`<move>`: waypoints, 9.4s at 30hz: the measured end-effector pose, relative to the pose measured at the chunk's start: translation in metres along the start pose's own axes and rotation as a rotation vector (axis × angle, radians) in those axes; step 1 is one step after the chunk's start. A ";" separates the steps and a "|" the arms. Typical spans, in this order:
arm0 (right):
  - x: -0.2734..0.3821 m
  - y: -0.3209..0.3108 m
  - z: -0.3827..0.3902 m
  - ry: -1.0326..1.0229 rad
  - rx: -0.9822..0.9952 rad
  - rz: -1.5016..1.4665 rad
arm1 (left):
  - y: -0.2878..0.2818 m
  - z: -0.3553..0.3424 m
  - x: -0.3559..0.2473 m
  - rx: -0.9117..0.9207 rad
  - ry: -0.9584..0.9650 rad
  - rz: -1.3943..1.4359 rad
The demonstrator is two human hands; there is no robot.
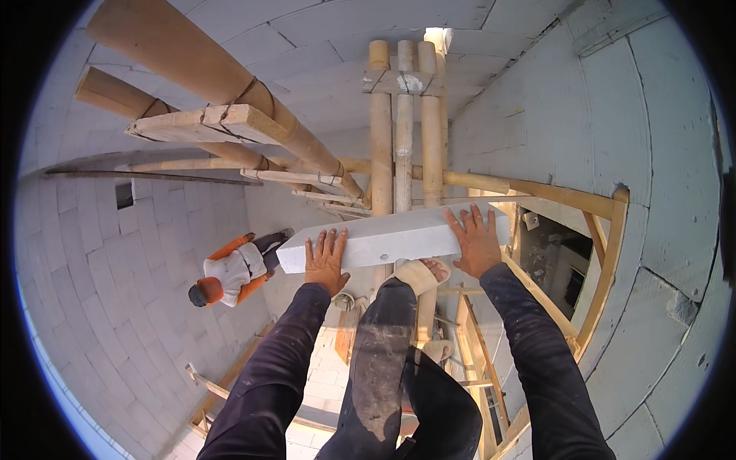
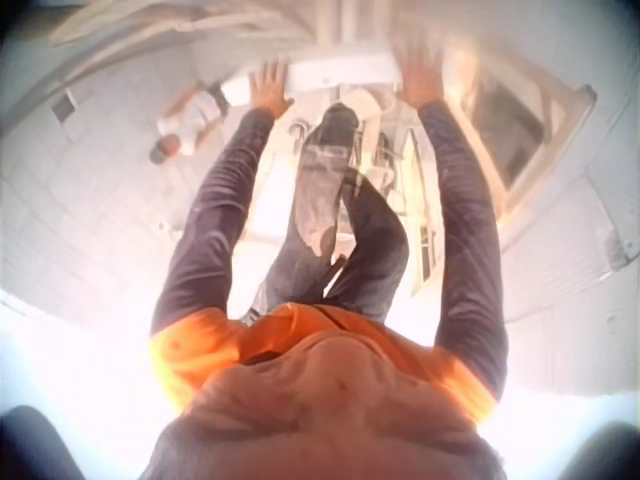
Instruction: The person fits a large white block onto the top of a wall, secures it with wire to a metal rebar structure, taps it into place using a hatchet, and applies mortar to the joints with a trowel.
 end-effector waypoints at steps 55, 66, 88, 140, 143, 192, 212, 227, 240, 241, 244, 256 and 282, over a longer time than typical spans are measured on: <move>0.048 -0.359 1.220 1.439 -0.940 -0.463 | -0.633 0.732 -0.836 -0.162 2.018 -0.681; -0.011 -0.248 1.129 1.416 -0.739 -0.497 | -0.527 0.607 -0.850 0.061 1.777 -0.804; -0.036 -0.206 1.028 1.309 -0.550 -0.648 | -0.492 0.515 -0.828 0.170 1.682 -0.896; -0.048 -0.202 1.019 1.346 -0.487 -0.649 | -0.503 0.514 -0.838 0.163 1.682 -0.926; -0.061 -0.210 1.006 1.282 -0.453 -0.703 | -0.514 0.503 -0.826 0.203 1.563 -0.842; 0.022 0.063 0.950 1.485 -0.707 -1.170 | -0.579 0.434 -0.819 -0.150 1.542 -1.127; 0.022 0.077 0.945 1.522 -0.733 -1.166 | -0.576 0.425 -0.819 -0.178 1.501 -1.172; 0.027 0.076 0.947 1.509 -0.664 -1.131 | -0.576 0.428 -0.825 -0.206 1.512 -1.215; 0.015 0.052 0.949 1.507 -0.596 -1.158 | -0.576 0.431 -0.818 -0.170 1.487 -1.134; 0.015 0.047 0.950 1.518 -0.584 -1.212 | -0.576 0.431 -0.819 -0.169 1.493 -1.131; 0.018 0.051 0.955 1.536 -0.537 -1.186 | -0.574 0.429 -0.818 -0.202 1.548 -1.124; 0.082 -0.020 0.951 2.022 -1.025 -0.987 | -0.585 0.480 -0.775 -0.425 1.799 -0.687; 0.103 0.022 1.033 1.580 -2.569 -1.638 | -0.435 0.376 -0.315 -0.199 0.955 -0.088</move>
Point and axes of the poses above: each hand's wrist, its own z-axis away from the middle knuckle, its own y-axis out of the palm, x = y × z, the point moved 3 cm from there along -z, towards the middle knuckle, and after that the axes turned 8 degrees about z, right-handed, at the moved point
